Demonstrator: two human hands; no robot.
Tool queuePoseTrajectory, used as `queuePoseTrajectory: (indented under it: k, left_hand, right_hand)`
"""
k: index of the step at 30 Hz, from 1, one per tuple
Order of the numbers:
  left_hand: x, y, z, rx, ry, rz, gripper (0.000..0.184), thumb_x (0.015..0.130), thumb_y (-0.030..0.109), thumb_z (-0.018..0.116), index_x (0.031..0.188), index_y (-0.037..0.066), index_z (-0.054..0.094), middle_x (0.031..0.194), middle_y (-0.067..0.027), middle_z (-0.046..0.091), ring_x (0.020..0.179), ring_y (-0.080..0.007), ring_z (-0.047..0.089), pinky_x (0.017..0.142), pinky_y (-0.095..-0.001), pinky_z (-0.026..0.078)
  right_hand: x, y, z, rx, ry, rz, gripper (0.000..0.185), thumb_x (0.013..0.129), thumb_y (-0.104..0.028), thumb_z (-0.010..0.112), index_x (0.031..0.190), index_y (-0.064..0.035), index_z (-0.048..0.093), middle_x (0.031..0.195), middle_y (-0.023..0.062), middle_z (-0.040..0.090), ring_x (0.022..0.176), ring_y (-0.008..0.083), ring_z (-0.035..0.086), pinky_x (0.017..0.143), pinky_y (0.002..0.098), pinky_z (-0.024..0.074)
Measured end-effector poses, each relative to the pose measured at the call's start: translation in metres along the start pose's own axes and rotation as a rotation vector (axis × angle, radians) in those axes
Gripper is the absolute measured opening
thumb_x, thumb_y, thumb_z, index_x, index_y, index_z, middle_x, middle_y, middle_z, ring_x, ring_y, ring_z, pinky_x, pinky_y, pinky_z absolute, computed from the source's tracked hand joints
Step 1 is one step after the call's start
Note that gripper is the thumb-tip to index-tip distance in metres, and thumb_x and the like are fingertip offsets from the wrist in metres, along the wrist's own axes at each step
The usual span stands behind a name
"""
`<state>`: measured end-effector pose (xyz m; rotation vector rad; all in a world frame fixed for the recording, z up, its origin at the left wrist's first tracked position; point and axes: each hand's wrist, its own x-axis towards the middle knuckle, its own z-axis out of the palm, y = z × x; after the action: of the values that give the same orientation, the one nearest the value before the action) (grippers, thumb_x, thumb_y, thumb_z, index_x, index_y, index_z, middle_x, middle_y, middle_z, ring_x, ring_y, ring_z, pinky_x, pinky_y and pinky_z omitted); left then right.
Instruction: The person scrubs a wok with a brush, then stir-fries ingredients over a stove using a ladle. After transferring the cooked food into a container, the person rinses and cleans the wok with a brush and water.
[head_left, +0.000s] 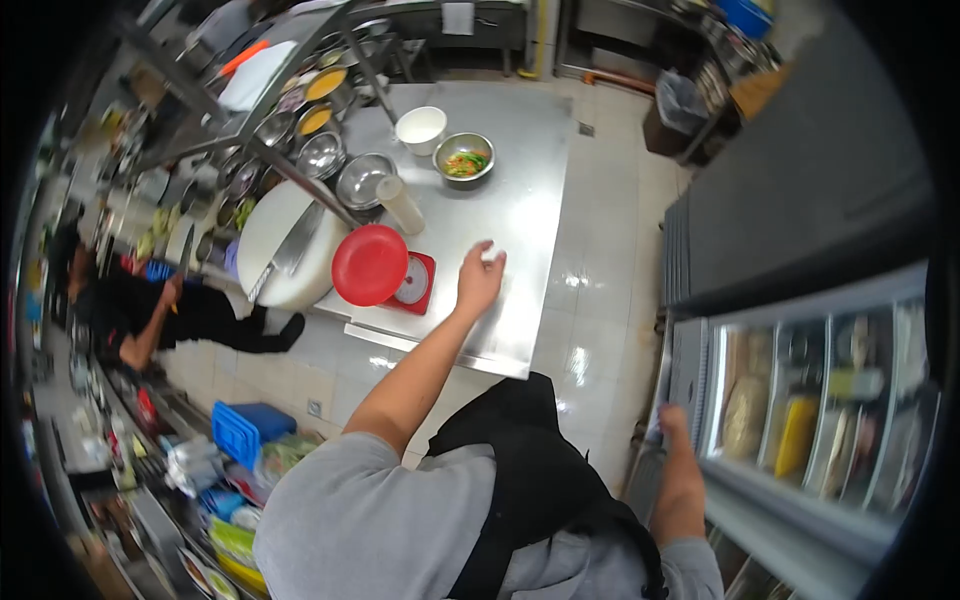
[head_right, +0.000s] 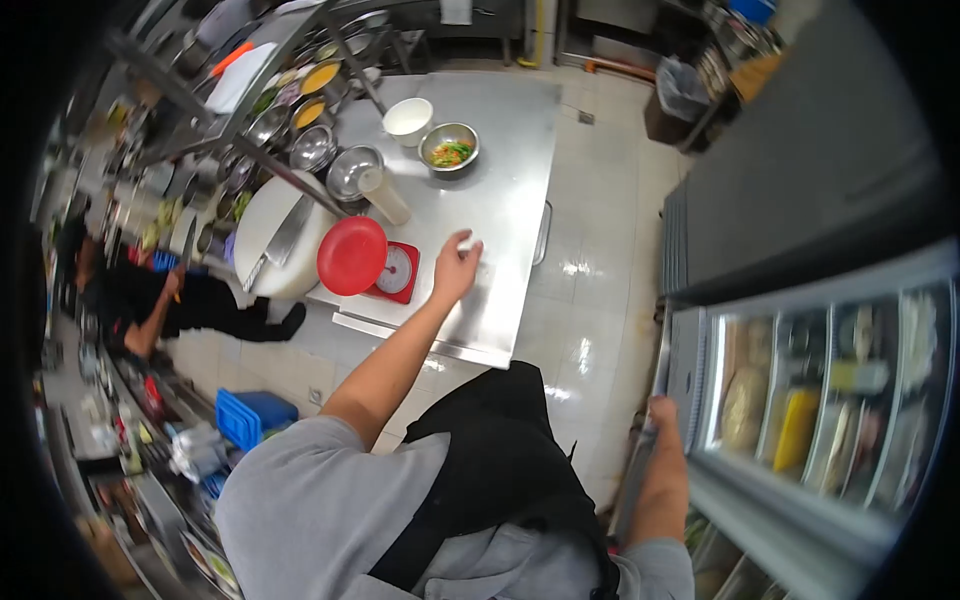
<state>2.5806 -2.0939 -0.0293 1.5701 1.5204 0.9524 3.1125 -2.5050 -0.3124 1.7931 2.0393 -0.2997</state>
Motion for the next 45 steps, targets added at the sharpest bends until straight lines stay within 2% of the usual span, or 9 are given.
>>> queuePoseTrajectory:
  k: [1,3,9,22,27,33,34,40,45]
  left_hand:
    - [0.033,-0.016,0.017,-0.146,0.122,-0.093,0.045,0.093,0.027,0.065,0.123,-0.004,0.056,0.110,-0.0197,0.066,0.079,-0.0259,0.069,0.076,-0.0376,0.055]
    - [0.103,-0.029,0.034,-0.411,0.318,-0.325,0.041,0.094,0.027,0.064,0.115,-0.007,0.056,0.101,-0.0212,0.068,0.068,-0.0254,0.069,0.066,-0.0378,0.055]
    - [0.260,-0.076,0.042,-0.301,0.544,-0.697,0.035,0.093,0.022,0.062,0.104,-0.010,0.055,0.085,-0.0217,0.069,0.055,-0.0280,0.069,0.050,-0.0375,0.055]
    - [0.355,-0.025,-0.011,-0.227,1.023,-0.320,0.021,0.082,0.003,0.061,0.096,-0.012,0.054,0.085,-0.0228,0.068,0.057,-0.0286,0.069,0.049,-0.0349,0.058]
    - [0.396,-0.071,-0.021,-0.449,0.963,-0.725,0.018,0.077,-0.001,0.063,0.092,-0.011,0.058,0.079,-0.0211,0.069,0.051,-0.0263,0.066,0.045,-0.0357,0.055]
    - [0.389,-0.009,0.080,-0.486,1.170,-0.673,0.021,0.080,0.004,0.066,0.090,-0.014,0.063,0.072,-0.0152,0.062,0.050,-0.0249,0.063,0.043,-0.0361,0.056]
    - [0.389,0.000,0.097,-0.547,1.227,-0.718,0.022,0.081,0.006,0.068,0.085,-0.014,0.062,0.071,-0.0153,0.062,0.052,-0.0252,0.064,0.044,-0.0367,0.057]
    - [0.395,0.050,0.160,-0.808,1.316,-0.757,0.035,0.089,0.023,0.069,0.087,-0.010,0.058,0.068,-0.0146,0.060,0.047,-0.0248,0.061,0.046,-0.0349,0.057]
    - [0.434,0.043,0.151,0.570,1.610,-1.008,0.059,0.095,0.046,0.060,0.116,-0.009,0.053,0.098,-0.0192,0.062,0.088,-0.0260,0.064,0.077,-0.0347,0.052]
  right_hand:
    - [0.054,0.076,-0.028,0.015,-0.167,-0.008,0.028,0.079,-0.022,0.071,0.102,-0.0083,0.065,0.074,0.0098,0.067,0.062,0.0281,0.066,0.054,0.0431,0.0519]
    - [0.122,0.146,-0.141,1.507,0.080,0.451,0.023,0.088,-0.024,0.067,0.104,-0.0071,0.065,0.072,0.0052,0.063,0.059,0.0203,0.063,0.049,0.0341,0.0495]
    - [0.246,0.183,-0.379,1.243,0.384,0.344,0.026,0.101,-0.027,0.059,0.105,-0.0044,0.069,0.080,-0.0005,0.064,0.064,0.0072,0.058,0.056,0.0240,0.0490]
    - [0.307,0.269,-0.248,1.031,-0.454,0.196,0.027,0.094,-0.028,0.060,0.087,-0.0032,0.069,0.071,0.0086,0.064,0.054,0.0211,0.062,0.048,0.0352,0.0502]
    - [0.450,0.344,-0.257,0.997,-0.523,0.077,0.027,0.095,-0.029,0.059,0.091,-0.0030,0.067,0.074,0.0104,0.065,0.059,0.0236,0.064,0.051,0.0379,0.0520]
    - [0.718,0.446,-0.291,0.982,-0.522,-0.069,0.028,0.096,-0.029,0.057,0.096,-0.0027,0.066,0.079,0.0126,0.067,0.065,0.0267,0.067,0.054,0.0411,0.0542]
    - [0.759,0.449,-0.317,0.964,-0.710,0.228,0.032,0.096,-0.032,0.059,0.110,-0.0037,0.066,0.089,0.0146,0.069,0.078,0.0287,0.071,0.061,0.0451,0.0578]
    - [0.967,0.452,-0.508,0.712,-0.517,0.027,0.030,0.096,-0.027,0.054,0.094,0.0003,0.065,0.077,0.0123,0.066,0.059,0.0228,0.066,0.048,0.0366,0.0537]
    - [1.099,0.434,-0.600,0.958,-0.375,-0.039,0.025,0.093,-0.024,0.057,0.103,-0.0029,0.065,0.085,0.0106,0.067,0.063,0.0210,0.066,0.050,0.0346,0.0536]
